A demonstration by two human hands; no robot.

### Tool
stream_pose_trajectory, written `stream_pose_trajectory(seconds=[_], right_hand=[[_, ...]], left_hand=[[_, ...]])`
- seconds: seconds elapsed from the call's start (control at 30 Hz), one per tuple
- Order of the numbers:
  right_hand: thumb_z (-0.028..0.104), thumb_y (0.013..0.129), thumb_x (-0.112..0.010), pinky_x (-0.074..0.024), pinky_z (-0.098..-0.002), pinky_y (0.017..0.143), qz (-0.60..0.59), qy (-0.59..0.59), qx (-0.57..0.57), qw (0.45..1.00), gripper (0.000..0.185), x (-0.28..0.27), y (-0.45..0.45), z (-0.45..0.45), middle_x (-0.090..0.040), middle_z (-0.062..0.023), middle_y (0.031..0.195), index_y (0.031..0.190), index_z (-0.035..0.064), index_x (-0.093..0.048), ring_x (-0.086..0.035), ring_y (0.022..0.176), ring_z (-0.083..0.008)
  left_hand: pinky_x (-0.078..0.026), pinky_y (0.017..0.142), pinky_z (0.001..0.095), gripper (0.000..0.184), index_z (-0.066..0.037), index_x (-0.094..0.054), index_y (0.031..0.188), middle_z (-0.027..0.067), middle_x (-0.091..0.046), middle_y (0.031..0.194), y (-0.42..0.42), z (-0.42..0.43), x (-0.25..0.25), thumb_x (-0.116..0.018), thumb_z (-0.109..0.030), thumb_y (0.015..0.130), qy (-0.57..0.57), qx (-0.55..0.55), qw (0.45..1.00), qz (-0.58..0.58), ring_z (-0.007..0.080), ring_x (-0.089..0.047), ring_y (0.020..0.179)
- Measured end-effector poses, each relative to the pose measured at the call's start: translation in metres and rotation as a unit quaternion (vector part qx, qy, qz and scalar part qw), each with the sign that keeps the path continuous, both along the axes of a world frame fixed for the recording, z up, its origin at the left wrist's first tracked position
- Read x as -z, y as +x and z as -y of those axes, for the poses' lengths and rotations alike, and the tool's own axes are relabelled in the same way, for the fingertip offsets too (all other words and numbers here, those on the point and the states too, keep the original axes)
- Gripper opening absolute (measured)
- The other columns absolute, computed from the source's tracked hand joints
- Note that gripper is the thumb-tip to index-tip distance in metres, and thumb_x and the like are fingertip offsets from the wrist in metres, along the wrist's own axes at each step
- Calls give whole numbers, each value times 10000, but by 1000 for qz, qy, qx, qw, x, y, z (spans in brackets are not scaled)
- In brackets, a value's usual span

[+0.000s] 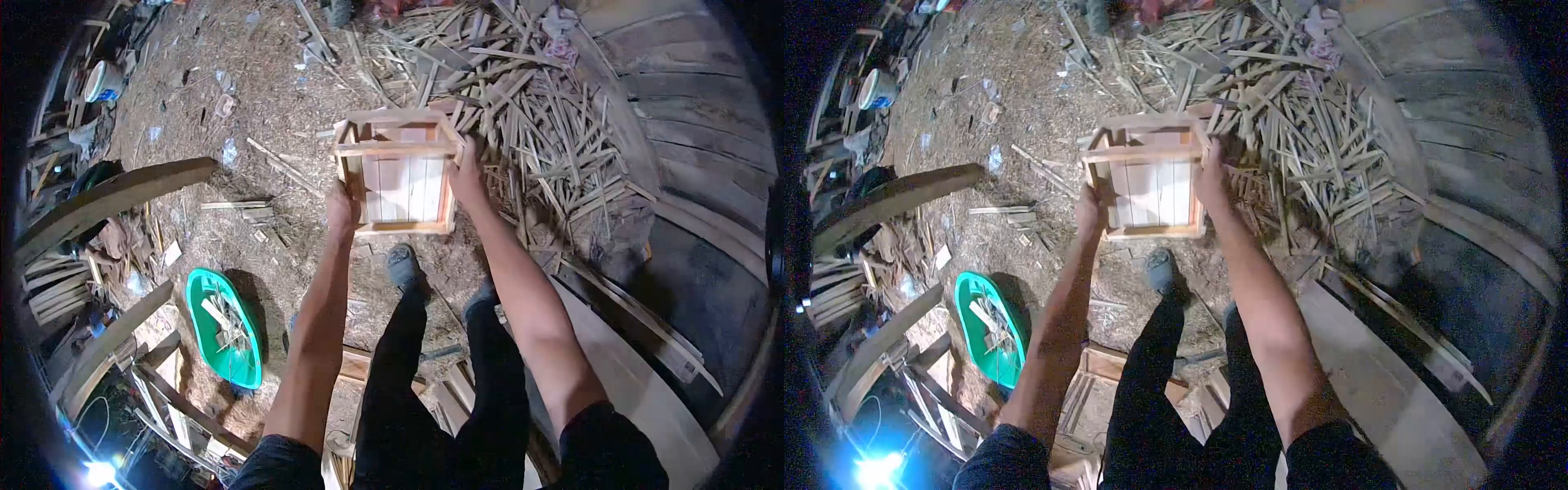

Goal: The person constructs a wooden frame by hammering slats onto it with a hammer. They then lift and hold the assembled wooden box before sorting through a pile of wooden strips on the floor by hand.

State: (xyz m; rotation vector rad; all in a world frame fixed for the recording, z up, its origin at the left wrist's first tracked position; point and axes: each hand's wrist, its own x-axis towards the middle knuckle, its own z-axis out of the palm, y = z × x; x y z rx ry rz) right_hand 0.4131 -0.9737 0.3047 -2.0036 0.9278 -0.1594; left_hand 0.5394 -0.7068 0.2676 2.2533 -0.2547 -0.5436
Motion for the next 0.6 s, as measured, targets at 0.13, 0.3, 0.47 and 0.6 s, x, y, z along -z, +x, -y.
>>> stream_pose_trajectory(seconds=[0.13,0.3,0.47,0.6], right_hand=[[24,876,-536,-439,-472,996,9,66,-47,997,664,83,42,-19,-475,-326,1354,1478,32,-256,-522,1201,-468],[33,874,-550,-435,-469,1011,47,52,-93,993,585,47,35,-58,-517,-312,1325,1423,-8,-352,-521,1224,-445],[30,900,-559,-449,-423,1000,-25,44,-71,996,574,14,9,-62,-571,-250,1301,1438,43,-359,-557,1228,-367],[93,900,-595,-470,-412,967,-43,28,-75,996,528,-46,-17,-44,-591,-243,1253,1395,24,-423,-588,1164,-364]], left_hand=[[-519,786,427,443,-74,-452,1343,184,-684,1050,34,-32,36,-573,-253,956,-26,-25,999,-27,333,-681,891],[-455,999,452,525,-73,-418,1426,221,-578,1311,32,-14,-36,-576,-263,963,35,-25,996,-76,380,-577,1178],[-474,978,440,514,-92,-483,1388,221,-588,1307,24,-22,-46,-612,-320,945,107,67,991,-41,370,-581,1191],[-480,953,422,488,-47,-507,1345,213,-622,1253,8,-11,-41,-638,-264,928,19,100,993,54,369,-613,1128]])
